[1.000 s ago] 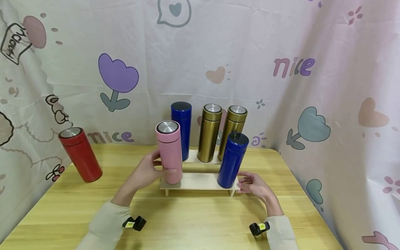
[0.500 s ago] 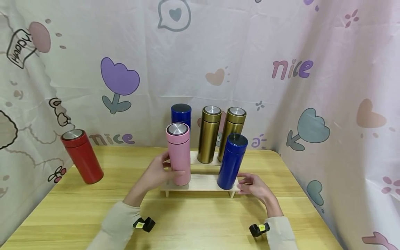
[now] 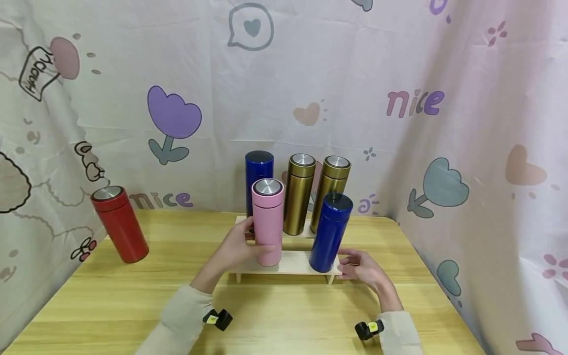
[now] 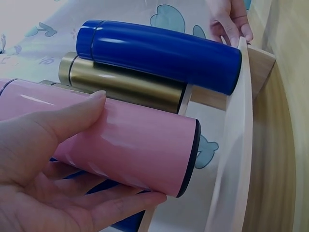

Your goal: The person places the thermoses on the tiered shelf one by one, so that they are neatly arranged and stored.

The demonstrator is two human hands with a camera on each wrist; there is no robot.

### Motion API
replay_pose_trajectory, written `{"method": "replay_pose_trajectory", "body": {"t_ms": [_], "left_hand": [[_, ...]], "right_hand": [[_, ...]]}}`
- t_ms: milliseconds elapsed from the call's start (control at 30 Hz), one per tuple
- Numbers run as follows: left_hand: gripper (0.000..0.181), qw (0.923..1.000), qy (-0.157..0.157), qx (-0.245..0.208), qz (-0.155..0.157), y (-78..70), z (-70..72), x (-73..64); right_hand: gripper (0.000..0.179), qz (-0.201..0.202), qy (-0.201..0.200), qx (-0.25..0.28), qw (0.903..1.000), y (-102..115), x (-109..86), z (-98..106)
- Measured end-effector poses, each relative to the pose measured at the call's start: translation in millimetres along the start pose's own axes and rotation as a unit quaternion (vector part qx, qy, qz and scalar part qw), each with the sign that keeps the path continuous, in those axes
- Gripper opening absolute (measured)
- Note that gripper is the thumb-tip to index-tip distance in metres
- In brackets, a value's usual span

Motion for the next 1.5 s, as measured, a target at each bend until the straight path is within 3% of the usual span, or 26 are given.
{"method": "replay_pose_trajectory", "body": {"t_ms": [233,833,1500], "left_hand": [[0.062,1.0,0.003,0.0,-0.005,-1.0,-12.7,5.2],[0.064,0.9988,0.01,-0.034,0.034,5.0,-37.1,9.7],[0.063,0.9988,0.021,-0.035,0.029,-0.9,-54.4,16.6]], "right_hand": [[0.062,0.0,-0.002,-0.003,1.0,-0.9,-0.9,-0.2],[0.062,-0.006,-0.008,0.0,0.9999,-5.9,0.4,0.8],[0.063,0.001,0.001,-0.002,1.0,-2.2,0.7,1.8]]}}
Point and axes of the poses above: each hand's wrist, its own x-axis towards the middle knuckle, its own z-axis out of the back of the hand, y = z × x, the point moved 9 cm from there along x, towards the middle knuckle, and after that the axes turned 10 degrees about x, right-handed, at the moved point
